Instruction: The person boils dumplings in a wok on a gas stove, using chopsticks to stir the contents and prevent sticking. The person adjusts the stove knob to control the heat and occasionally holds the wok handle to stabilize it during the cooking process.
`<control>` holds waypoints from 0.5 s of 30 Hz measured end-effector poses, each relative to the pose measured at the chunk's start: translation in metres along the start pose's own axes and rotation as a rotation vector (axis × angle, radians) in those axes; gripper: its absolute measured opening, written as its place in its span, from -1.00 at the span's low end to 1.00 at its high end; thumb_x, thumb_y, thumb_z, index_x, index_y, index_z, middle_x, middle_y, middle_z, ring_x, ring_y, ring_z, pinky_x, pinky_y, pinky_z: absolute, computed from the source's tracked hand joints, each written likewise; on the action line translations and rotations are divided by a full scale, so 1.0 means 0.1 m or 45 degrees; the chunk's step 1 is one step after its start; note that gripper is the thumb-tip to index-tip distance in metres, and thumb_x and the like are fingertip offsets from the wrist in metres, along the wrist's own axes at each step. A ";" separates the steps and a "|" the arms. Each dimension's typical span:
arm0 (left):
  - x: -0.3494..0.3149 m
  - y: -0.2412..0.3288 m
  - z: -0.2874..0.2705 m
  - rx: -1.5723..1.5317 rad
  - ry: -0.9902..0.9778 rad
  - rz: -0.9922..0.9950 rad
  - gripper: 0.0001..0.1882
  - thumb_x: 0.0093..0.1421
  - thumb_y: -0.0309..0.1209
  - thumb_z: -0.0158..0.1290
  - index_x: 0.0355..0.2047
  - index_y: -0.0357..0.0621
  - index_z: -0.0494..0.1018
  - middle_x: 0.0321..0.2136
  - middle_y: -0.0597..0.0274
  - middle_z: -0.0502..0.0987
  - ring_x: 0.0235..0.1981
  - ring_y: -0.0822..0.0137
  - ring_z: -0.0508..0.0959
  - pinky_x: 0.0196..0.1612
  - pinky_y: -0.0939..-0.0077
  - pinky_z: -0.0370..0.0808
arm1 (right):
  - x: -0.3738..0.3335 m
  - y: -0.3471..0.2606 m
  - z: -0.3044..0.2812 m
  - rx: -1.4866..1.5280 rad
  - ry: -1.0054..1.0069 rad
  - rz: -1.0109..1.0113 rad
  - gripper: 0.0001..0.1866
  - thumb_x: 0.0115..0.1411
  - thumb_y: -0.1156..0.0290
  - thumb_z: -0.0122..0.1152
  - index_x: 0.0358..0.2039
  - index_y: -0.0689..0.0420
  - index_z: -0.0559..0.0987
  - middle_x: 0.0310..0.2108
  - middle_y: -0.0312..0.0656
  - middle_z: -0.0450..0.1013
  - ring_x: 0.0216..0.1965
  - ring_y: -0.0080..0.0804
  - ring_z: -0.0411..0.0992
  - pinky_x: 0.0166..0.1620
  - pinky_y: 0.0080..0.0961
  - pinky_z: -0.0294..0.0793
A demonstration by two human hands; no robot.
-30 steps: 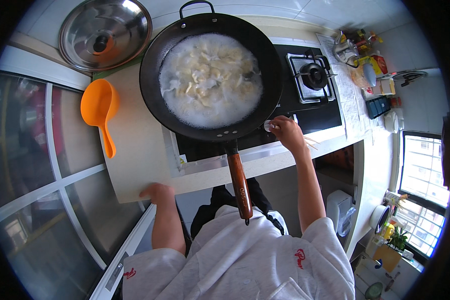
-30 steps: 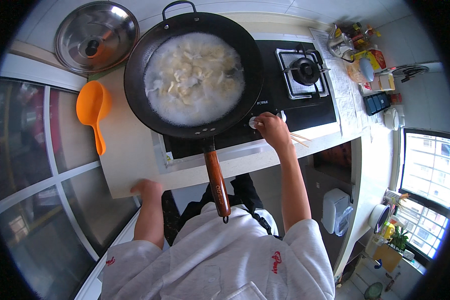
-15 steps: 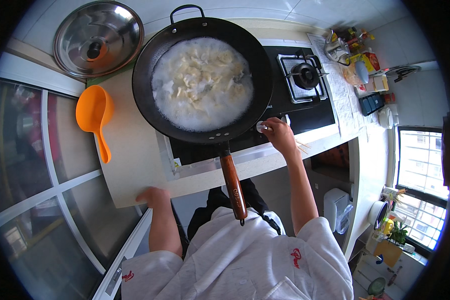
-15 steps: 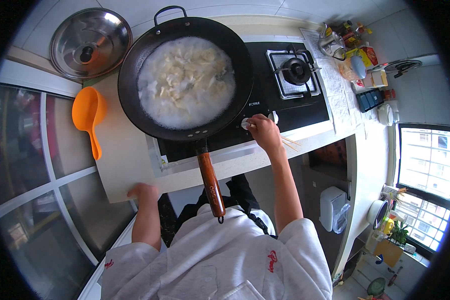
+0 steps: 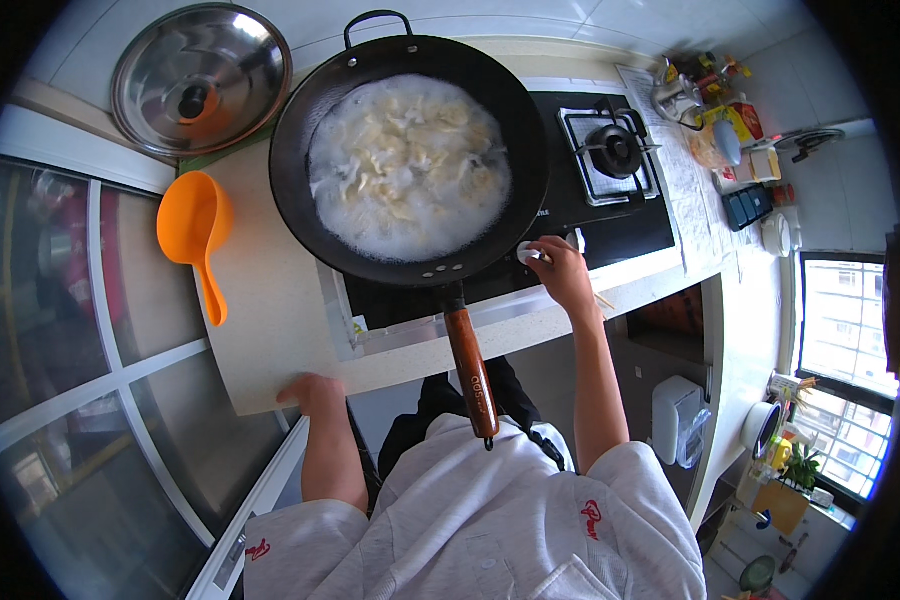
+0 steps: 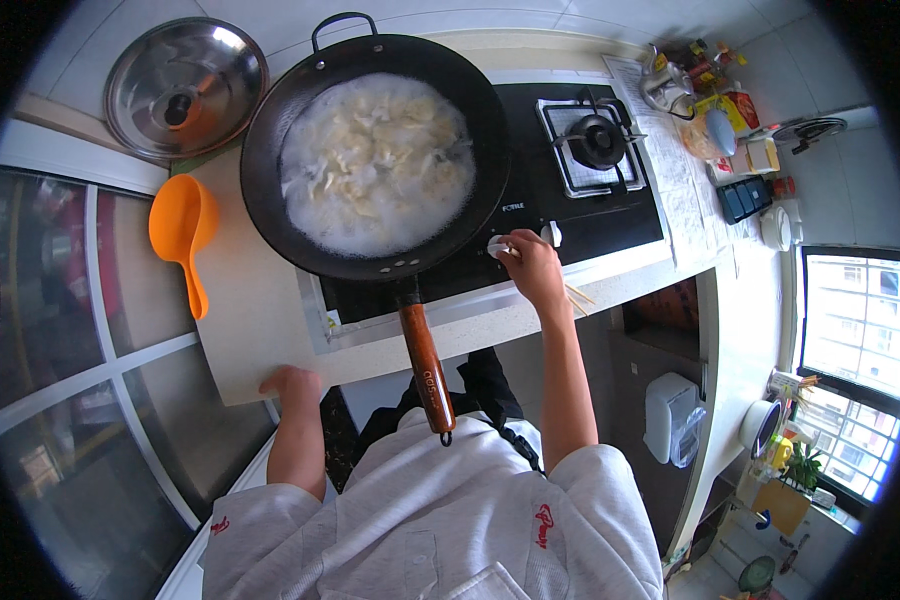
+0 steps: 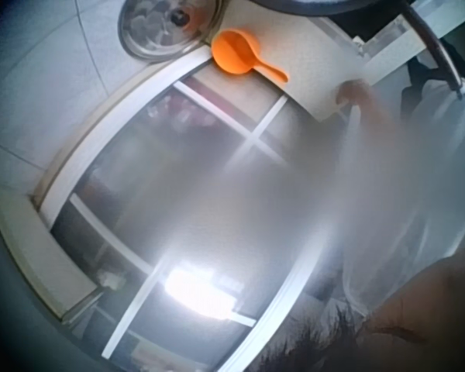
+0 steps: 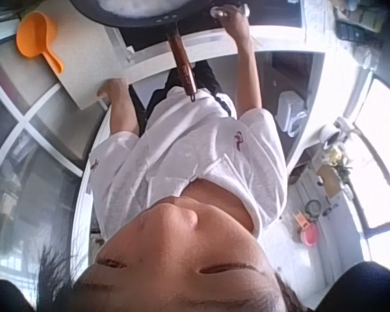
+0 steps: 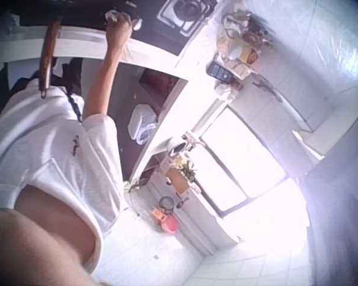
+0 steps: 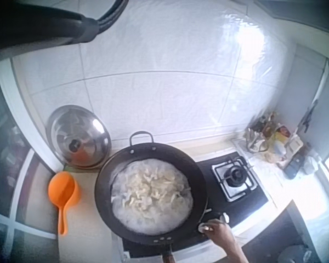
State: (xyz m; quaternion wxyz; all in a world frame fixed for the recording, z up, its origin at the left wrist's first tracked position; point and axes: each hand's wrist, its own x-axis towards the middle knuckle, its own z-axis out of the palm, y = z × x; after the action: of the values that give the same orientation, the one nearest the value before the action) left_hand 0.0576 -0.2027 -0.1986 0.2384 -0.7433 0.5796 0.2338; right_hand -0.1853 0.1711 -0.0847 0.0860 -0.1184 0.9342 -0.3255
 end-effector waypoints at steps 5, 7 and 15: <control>0.00 -0.03 0.01 -0.022 -0.005 -0.002 -0.33 0.30 -0.05 -0.10 0.21 -0.15 -0.11 0.09 -0.03 0.29 0.04 0.03 0.39 0.12 0.18 0.37 | -0.01 0.00 -0.01 0.016 0.002 0.005 -0.77 0.08 0.45 0.29 -0.21 0.15 0.65 -0.09 -0.10 0.50 -0.23 -0.15 0.55 -0.14 -0.41 0.54; 0.01 -0.04 0.02 -0.030 -0.004 0.004 -0.34 0.30 -0.06 -0.10 0.20 -0.16 -0.09 0.08 -0.03 0.30 0.04 0.03 0.39 0.12 0.18 0.37 | -0.01 0.00 0.00 0.024 0.015 0.000 -0.77 0.08 0.44 0.29 -0.21 0.15 0.65 -0.09 -0.10 0.50 -0.23 -0.16 0.55 -0.14 -0.42 0.54; 0.02 -0.07 0.04 -0.052 -0.006 -0.002 -0.39 0.30 -0.07 -0.09 0.16 -0.20 -0.01 0.05 -0.04 0.32 0.02 0.05 0.40 0.10 0.20 0.38 | -0.02 -0.04 -0.01 0.020 0.002 0.034 -0.76 0.09 0.44 0.30 -0.19 0.15 0.64 -0.08 -0.10 0.50 -0.23 -0.18 0.56 -0.16 -0.42 0.56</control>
State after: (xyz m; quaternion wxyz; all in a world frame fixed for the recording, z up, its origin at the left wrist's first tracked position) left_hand 0.0648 -0.2004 -0.2025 0.2246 -0.7479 0.5737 0.2472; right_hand -0.1833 0.1696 -0.0812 0.0905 -0.1048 0.9332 -0.3315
